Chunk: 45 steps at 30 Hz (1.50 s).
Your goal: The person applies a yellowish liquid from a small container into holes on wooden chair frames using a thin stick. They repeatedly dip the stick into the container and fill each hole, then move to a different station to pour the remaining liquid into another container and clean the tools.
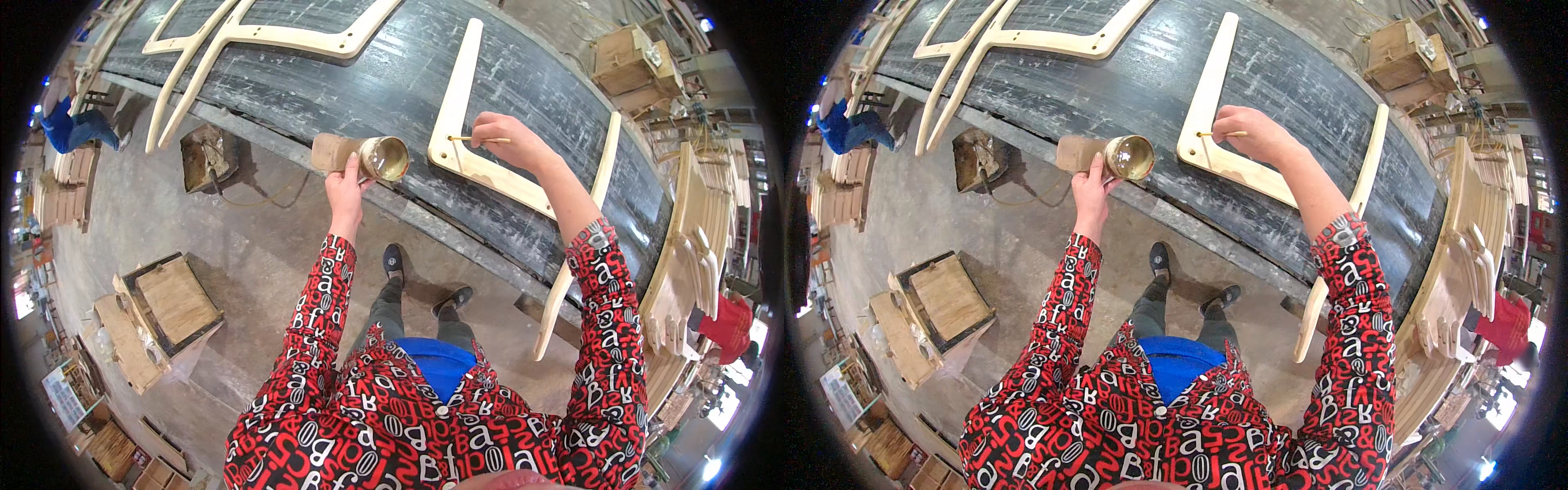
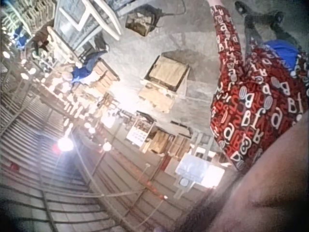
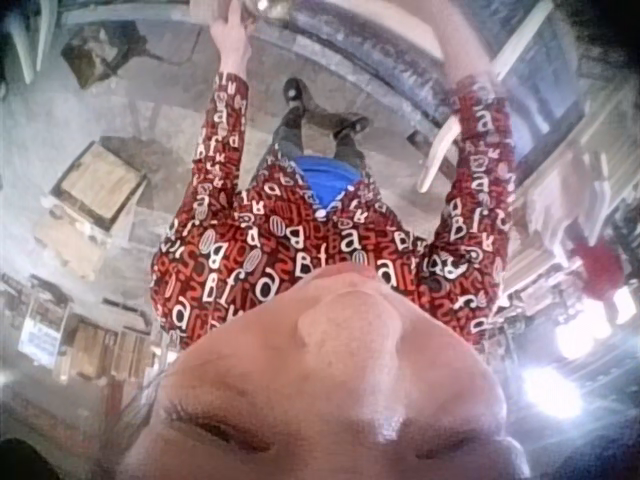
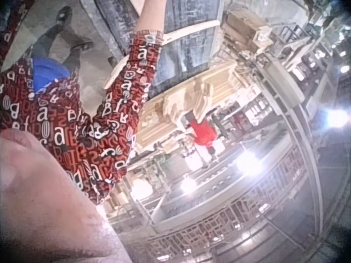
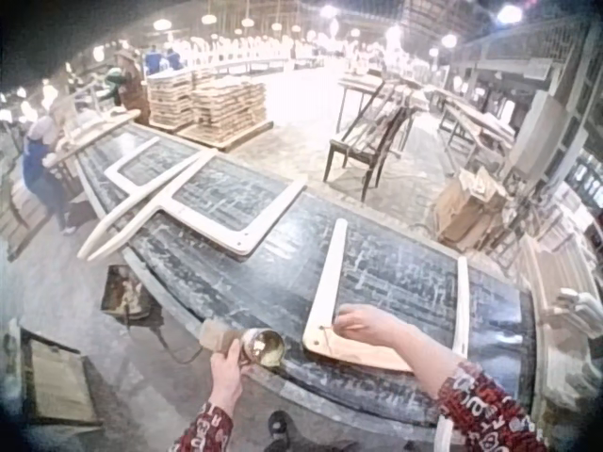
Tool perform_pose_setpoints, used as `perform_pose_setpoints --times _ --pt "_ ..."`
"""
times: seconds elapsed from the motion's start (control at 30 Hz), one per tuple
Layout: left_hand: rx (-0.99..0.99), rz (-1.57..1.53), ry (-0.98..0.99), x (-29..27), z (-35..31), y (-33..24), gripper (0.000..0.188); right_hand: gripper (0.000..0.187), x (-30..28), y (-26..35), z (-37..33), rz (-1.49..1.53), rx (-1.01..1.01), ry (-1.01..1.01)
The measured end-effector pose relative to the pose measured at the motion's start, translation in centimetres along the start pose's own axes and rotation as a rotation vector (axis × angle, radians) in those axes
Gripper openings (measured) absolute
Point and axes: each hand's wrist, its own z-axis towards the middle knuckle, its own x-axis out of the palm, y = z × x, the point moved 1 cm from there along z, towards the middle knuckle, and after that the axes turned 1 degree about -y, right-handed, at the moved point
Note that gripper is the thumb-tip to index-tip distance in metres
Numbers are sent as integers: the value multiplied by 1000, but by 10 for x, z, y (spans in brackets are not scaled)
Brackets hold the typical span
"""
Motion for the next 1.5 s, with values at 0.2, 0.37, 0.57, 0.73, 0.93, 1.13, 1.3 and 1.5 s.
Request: perform_pose_setpoints --times 0.2,0.37,0.57,0.73,0.93,1.13,1.3,1.5 --pt "70 172 51 21 10 -5 29 6 7 -11 -33 327 322 -332" --pt "192 237 129 58 1 -4 28 11 30 -4 -60 943 285 -745" --pt "275 352 261 117 -45 -6 25 13 47 -2 -96 1090 462 -873" --pt "144 176 329 145 -67 7 24 14 51 -19 -149 1658 647 -987" --pt "-13 35 303 163 -79 46 25 8 34 -17 -205 1451 339 -1062" --pt "-120 -14 329 193 -95 84 24 11 40 -34 -239 1424 463 -1206" --pt "-156 -8 318 209 -106 100 23 18 50 -42 -250 1531 737 -1319" --pt "-157 72 273 185 -92 106 28 17 18 -47 -249 1158 580 -1204"
